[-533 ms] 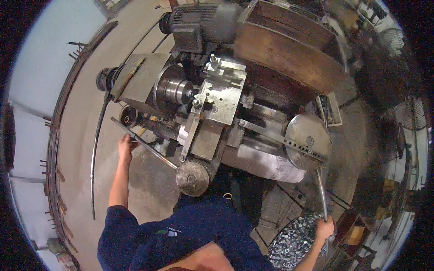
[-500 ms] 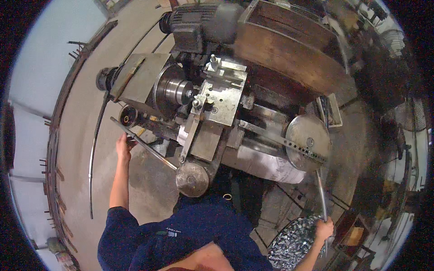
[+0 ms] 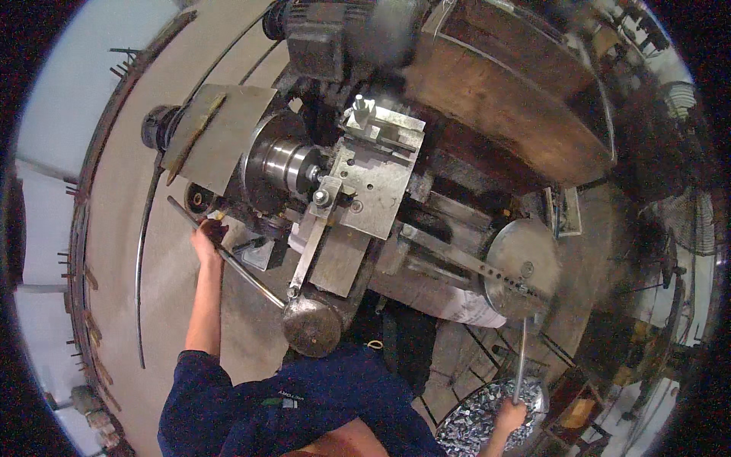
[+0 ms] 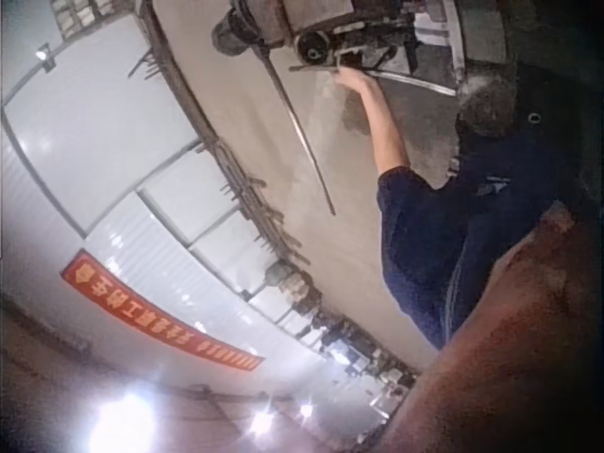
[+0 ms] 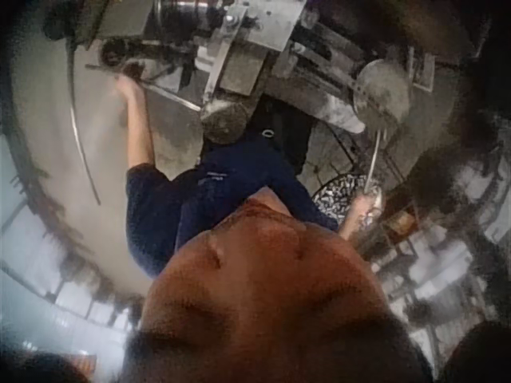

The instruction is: The person operates a manual metalworking machine, likely a lathe, by turning a crank and adjusting components. They repeatedly insert small metal parts into the machine, manipulate the controls, and remove finished pieces.

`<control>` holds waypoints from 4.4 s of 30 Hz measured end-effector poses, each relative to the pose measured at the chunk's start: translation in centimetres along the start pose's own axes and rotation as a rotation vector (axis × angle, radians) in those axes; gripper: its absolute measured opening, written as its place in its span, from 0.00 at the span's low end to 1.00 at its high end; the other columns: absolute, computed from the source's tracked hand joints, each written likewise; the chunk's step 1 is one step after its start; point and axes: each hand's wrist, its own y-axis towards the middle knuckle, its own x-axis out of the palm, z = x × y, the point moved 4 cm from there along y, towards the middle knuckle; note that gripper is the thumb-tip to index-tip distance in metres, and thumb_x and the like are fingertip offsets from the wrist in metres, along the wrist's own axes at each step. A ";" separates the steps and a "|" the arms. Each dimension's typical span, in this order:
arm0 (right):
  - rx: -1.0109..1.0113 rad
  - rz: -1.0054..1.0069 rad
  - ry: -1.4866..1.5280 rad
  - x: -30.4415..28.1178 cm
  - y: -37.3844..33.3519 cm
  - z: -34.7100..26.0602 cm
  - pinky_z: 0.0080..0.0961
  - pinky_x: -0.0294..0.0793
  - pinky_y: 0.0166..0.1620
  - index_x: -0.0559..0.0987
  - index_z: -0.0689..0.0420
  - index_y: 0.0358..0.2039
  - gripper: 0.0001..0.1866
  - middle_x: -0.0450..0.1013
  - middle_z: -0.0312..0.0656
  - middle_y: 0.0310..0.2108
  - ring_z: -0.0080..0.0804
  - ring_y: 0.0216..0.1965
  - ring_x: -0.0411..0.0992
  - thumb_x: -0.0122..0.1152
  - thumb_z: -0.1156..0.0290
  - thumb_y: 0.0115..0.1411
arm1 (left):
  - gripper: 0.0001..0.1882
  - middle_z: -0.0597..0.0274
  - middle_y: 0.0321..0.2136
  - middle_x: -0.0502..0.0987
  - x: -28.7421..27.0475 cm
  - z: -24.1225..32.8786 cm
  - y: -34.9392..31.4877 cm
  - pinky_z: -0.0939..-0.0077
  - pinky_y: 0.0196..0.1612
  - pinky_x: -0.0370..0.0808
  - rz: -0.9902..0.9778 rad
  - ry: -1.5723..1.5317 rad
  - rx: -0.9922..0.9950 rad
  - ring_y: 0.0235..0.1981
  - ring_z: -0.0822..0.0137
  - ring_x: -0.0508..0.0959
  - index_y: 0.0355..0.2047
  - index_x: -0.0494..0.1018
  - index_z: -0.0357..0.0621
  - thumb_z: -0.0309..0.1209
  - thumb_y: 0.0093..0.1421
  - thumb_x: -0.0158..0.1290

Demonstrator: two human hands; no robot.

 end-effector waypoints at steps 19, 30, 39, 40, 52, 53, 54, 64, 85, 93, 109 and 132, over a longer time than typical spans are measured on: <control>0.148 -0.182 0.072 0.6 -2.2 -0.9 0.42 0.68 0.40 0.77 0.62 0.30 0.21 0.72 0.54 0.31 0.51 0.34 0.71 0.55 0.58 0.40 | 0.05 0.64 0.17 0.63 0.8 0.7 -0.4 0.67 0.20 0.65 0.026 0.019 0.060 0.17 0.69 0.66 0.32 0.62 0.37 0.21 0.53 0.42; -0.137 0.049 0.009 1.7 2.5 1.2 0.46 0.66 0.33 0.71 0.63 0.21 0.16 0.68 0.52 0.22 0.53 0.27 0.68 0.54 0.61 0.39 | 0.08 0.58 0.17 0.67 0.2 0.6 0.3 0.70 0.19 0.69 0.051 0.038 -0.001 0.14 0.64 0.68 0.32 0.62 0.36 0.24 0.51 0.46; -0.448 0.331 -0.171 -4.8 23.5 -7.7 0.41 0.67 0.40 0.72 0.62 0.41 0.27 0.70 0.49 0.32 0.47 0.35 0.68 0.61 0.65 0.37 | 0.12 0.53 0.20 0.70 0.5 -0.9 -0.2 0.69 0.20 0.73 0.039 0.071 -0.042 0.18 0.63 0.72 0.37 0.62 0.33 0.22 0.51 0.46; -0.426 0.333 -0.147 -5.1 23.8 -8.7 0.41 0.66 0.43 0.71 0.62 0.43 0.29 0.69 0.50 0.35 0.48 0.38 0.68 0.61 0.64 0.37 | 0.13 0.52 0.23 0.71 0.0 -1.2 0.1 0.71 0.20 0.73 -0.033 0.114 -0.026 0.19 0.62 0.73 0.39 0.63 0.34 0.26 0.53 0.46; -0.452 0.207 0.494 2.7 3.9 -8.9 0.34 0.60 0.55 0.68 0.58 0.50 0.35 0.63 0.53 0.51 0.47 0.53 0.61 0.58 0.73 0.35 | 0.16 0.51 0.35 0.76 -6.6 -12.3 6.6 0.66 0.37 0.73 -0.754 2.013 0.471 0.36 0.58 0.77 0.39 0.72 0.46 0.38 0.54 0.44; -0.432 0.136 0.566 4.1 3.2 -8.3 0.34 0.64 0.52 0.72 0.59 0.45 0.30 0.67 0.53 0.47 0.47 0.49 0.65 0.58 0.74 0.34 | 0.15 0.52 0.34 0.76 -5.3 -12.2 5.4 0.65 0.36 0.73 -0.893 2.091 0.578 0.36 0.58 0.77 0.39 0.73 0.48 0.39 0.54 0.45; -0.440 0.154 0.525 5.2 2.4 -7.6 0.34 0.66 0.48 0.75 0.61 0.40 0.26 0.70 0.51 0.42 0.46 0.45 0.68 0.58 0.73 0.34 | 0.14 0.53 0.34 0.76 -4.2 -12.1 4.3 0.65 0.35 0.74 -1.035 2.166 0.694 0.35 0.57 0.77 0.38 0.74 0.51 0.39 0.54 0.45; -0.395 -0.063 0.523 -0.5 -2.0 -12.1 0.27 0.71 0.39 0.78 0.64 0.32 0.17 0.75 0.50 0.29 0.37 0.31 0.74 0.55 0.72 0.37 | 0.14 0.55 0.21 0.74 -4.5 -14.8 -0.1 0.59 0.29 0.72 -0.579 1.555 0.718 0.24 0.52 0.75 0.25 0.72 0.44 0.41 0.45 0.55; -0.998 0.057 0.720 -16.1 -4.2 -27.7 0.24 0.70 0.40 0.76 0.64 0.34 0.20 0.74 0.47 0.30 0.36 0.32 0.73 0.52 0.77 0.36 | 0.25 0.48 0.31 0.76 -5.1 -12.3 1.4 0.58 0.38 0.72 -0.666 1.598 0.437 0.34 0.49 0.76 0.43 0.66 0.43 0.49 0.54 0.45; -1.034 -0.102 0.752 -16.3 -6.1 -30.6 0.23 0.68 0.42 0.76 0.65 0.36 0.21 0.74 0.46 0.30 0.33 0.34 0.72 0.50 0.77 0.37 | 0.22 0.51 0.32 0.76 -3.7 -11.2 1.2 0.63 0.38 0.73 -0.651 1.663 0.512 0.36 0.54 0.76 0.42 0.66 0.41 0.41 0.49 0.51; -1.582 -0.083 0.862 -23.6 -14.3 -45.7 0.27 0.70 0.40 0.77 0.60 0.31 0.18 0.73 0.46 0.33 0.41 0.35 0.72 0.54 0.74 0.33 | 0.21 0.48 0.29 0.76 -7.1 -1.5 2.1 0.59 0.35 0.72 -0.511 1.527 0.525 0.33 0.51 0.76 0.40 0.71 0.43 0.45 0.51 0.51; -1.589 -0.339 0.489 -18.4 -19.6 -61.0 0.31 0.72 0.36 0.80 0.56 0.22 0.14 0.73 0.52 0.21 0.48 0.28 0.73 0.53 0.67 0.32 | 0.35 0.47 0.28 0.76 -22.5 11.8 2.3 0.59 0.35 0.70 0.239 1.463 0.139 0.34 0.49 0.76 0.29 0.75 0.43 0.65 0.49 0.41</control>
